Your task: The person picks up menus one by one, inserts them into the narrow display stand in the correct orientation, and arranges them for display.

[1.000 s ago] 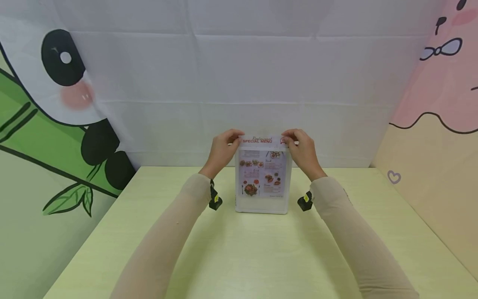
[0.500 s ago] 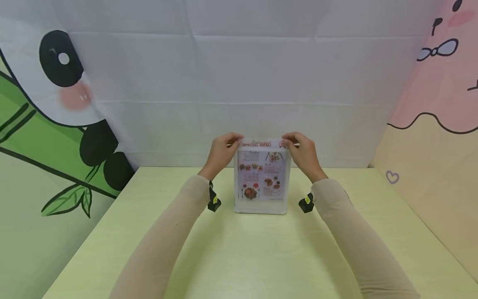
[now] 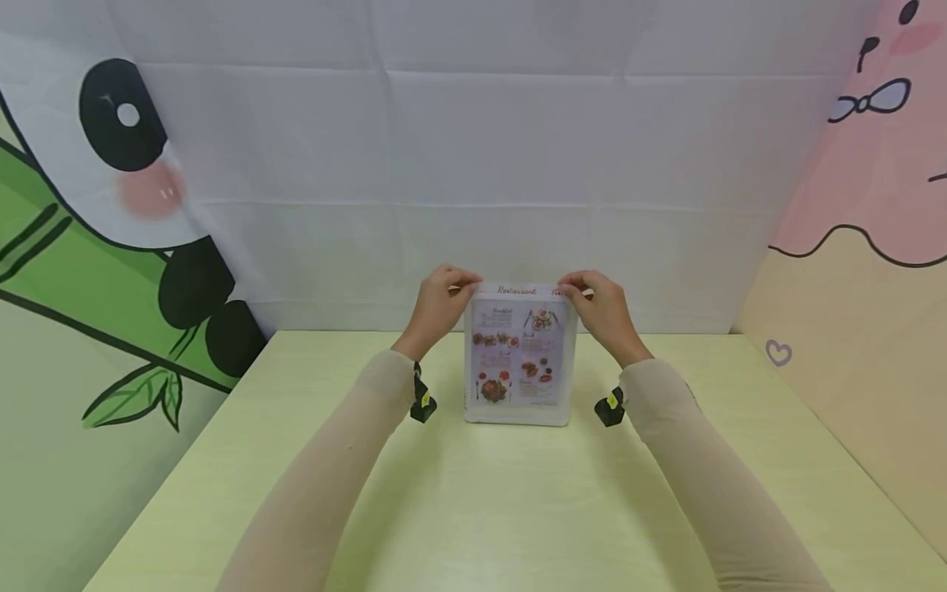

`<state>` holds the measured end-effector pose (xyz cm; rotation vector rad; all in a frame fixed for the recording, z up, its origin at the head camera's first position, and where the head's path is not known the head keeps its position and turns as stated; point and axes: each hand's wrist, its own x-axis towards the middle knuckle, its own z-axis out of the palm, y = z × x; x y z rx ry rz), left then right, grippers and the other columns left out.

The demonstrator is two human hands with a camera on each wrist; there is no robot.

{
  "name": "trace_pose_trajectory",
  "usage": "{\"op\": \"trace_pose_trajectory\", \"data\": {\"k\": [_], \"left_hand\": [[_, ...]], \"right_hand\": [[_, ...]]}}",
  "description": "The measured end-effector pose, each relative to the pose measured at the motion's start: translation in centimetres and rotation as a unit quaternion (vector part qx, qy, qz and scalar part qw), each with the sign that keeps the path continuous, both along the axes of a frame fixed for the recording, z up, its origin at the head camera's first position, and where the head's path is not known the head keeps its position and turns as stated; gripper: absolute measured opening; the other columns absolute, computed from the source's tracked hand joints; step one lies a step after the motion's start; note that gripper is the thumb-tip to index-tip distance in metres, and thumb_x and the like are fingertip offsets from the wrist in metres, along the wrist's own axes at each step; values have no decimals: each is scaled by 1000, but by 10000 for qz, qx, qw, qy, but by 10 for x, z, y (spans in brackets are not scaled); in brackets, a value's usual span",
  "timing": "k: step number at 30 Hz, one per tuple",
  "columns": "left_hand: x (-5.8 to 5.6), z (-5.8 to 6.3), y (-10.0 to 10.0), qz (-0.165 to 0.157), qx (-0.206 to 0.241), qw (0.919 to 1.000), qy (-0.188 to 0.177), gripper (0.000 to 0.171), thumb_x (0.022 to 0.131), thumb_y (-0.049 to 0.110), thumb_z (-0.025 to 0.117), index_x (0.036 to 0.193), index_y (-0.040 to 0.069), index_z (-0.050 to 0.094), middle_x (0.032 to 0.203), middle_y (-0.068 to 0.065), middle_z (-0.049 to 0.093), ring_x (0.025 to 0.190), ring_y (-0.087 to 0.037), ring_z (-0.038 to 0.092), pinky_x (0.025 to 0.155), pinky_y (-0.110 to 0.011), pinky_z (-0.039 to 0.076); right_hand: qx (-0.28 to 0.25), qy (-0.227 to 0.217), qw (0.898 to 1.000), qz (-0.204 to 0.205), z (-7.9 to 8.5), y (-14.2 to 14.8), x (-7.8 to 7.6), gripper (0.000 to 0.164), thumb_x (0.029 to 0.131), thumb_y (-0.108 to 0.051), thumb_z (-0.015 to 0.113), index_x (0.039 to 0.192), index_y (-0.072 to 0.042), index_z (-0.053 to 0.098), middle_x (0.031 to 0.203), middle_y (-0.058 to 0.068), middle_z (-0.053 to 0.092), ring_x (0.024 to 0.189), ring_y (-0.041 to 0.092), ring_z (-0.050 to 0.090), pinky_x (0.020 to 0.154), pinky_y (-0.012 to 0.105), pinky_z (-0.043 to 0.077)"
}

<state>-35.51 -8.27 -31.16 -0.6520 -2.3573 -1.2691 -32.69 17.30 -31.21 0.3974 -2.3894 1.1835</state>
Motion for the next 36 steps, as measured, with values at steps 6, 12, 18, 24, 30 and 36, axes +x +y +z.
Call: {"op": "trace_pose_trajectory", "data": {"k": [6, 12, 18, 24, 30, 36], "left_hand": [[0, -3, -2, -69, -59, 9999, -49, 20, 97, 8, 56, 109, -1, 68, 102, -15, 59, 97, -26, 59, 90, -33, 54], [1, -4, -4, -36, -92, 9999, 33, 16, 97, 9, 56, 107, 1, 65, 107, -14, 61, 102, -26, 60, 92, -36, 53], [0, -6, -4, -94, -123, 9999, 39, 14, 97, 9, 56, 103, 0, 66, 103, -12, 59, 99, -25, 59, 92, -35, 53], [0, -10, -4, -169, -148, 9997, 50, 18, 98, 11, 55, 105, -1, 66, 102, -12, 56, 97, -24, 57, 94, -34, 52], [1, -13, -5, -215, -122, 9996, 142, 18, 98, 11, 55, 106, -1, 66, 102, -12, 55, 97, -23, 57, 94, -34, 52], [2, -15, -6, -178, -107, 9995, 241, 17, 97, 9, 56, 106, 0, 67, 102, -12, 56, 96, -24, 58, 94, -33, 53]], "right_hand": [[49, 68, 10000, 24, -3, 0, 0, 21, 97, -14, 57, 108, 2, 65, 108, 17, 61, 98, 28, 57, 83, 42, 52], [47, 79, 9999, 66, -5, -1, -1, 21, 97, -14, 57, 108, 1, 66, 109, 16, 60, 99, 28, 56, 83, 41, 52], [91, 96, 9999, 104, -8, 2, -1, 22, 97, -15, 57, 109, 1, 65, 111, 17, 60, 101, 29, 56, 85, 43, 51], [137, 14, 9999, 68, -11, 4, 0, 24, 97, -17, 57, 111, 1, 65, 113, 17, 61, 103, 29, 56, 87, 44, 51], [103, 49, 9999, 65, -14, 4, 0, 23, 97, -16, 58, 110, 0, 67, 113, 16, 61, 102, 28, 57, 88, 44, 52], [16, 214, 9998, 36, -17, 5, 0, 20, 94, -14, 61, 108, -1, 68, 114, 15, 62, 99, 27, 58, 85, 43, 53]]}}
